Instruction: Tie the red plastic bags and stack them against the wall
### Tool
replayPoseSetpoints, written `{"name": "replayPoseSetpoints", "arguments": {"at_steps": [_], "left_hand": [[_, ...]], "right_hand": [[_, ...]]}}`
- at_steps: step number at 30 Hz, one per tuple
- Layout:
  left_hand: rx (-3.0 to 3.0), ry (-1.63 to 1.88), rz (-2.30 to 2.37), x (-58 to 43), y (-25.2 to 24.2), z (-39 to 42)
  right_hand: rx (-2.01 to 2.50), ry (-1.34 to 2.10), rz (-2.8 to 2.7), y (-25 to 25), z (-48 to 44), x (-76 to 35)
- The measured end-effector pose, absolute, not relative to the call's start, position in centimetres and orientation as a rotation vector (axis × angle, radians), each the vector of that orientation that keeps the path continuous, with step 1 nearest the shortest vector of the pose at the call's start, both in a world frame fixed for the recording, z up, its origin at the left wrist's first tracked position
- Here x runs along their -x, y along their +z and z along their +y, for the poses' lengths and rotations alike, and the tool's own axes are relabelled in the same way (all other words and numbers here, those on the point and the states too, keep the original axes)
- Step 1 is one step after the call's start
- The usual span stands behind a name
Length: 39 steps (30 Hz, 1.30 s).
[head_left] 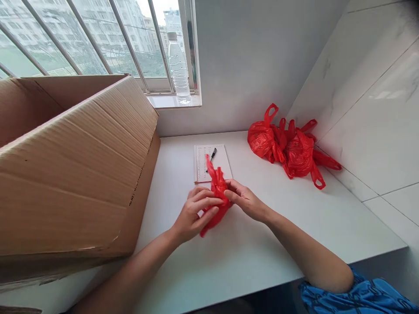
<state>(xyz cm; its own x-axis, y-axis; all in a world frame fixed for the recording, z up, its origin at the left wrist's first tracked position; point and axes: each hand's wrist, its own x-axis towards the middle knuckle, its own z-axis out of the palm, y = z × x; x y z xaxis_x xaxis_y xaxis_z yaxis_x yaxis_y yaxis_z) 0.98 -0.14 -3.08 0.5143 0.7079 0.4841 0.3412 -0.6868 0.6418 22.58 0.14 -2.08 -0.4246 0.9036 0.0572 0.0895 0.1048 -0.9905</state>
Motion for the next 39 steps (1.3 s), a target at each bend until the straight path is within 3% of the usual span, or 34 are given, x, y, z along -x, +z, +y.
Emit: {"name": "replayPoseSetpoints", "arguments": {"at_steps": [3, 7, 13, 19, 27, 33, 39], "left_hand": [[-2.166, 1.116, 0.804, -1.0, -3.4, -0.5], [-1.76, 1.329, 1.065, -0.6, -4.3, 0.4], [-1.733, 1.029, 1.131, -1.2, -5.1, 0.7], [-1.699, 1.044, 1.141, -1.4, -5.3, 0.7], [-1.841, 1.392, 1.17, -0.9, -5.3, 0.7], [-2.152, 0.821, 1.193, -0.9, -5.8, 0.9], [-2.152, 0.867, 1.245, -0.5, -5.5, 1.2]], "right_hand": [[0.863, 1.561, -1.432, -2.0, 0.2, -22.4], [0.872, 1.688, -1.058, -2.5, 1.0, -22.8], [0.875, 1.741, -0.903, -3.1, 1.3, -22.3], [0.862, 1.801, -1.031, -2.9, 1.0, -22.3], [1.049, 1.391, -1.208, -3.8, 2.3, -23.9], [1.211, 1.167, -1.582, -5.5, 2.8, -24.1], [1.233, 1.18, -1.603, -5.7, 2.9, -24.3]]}}
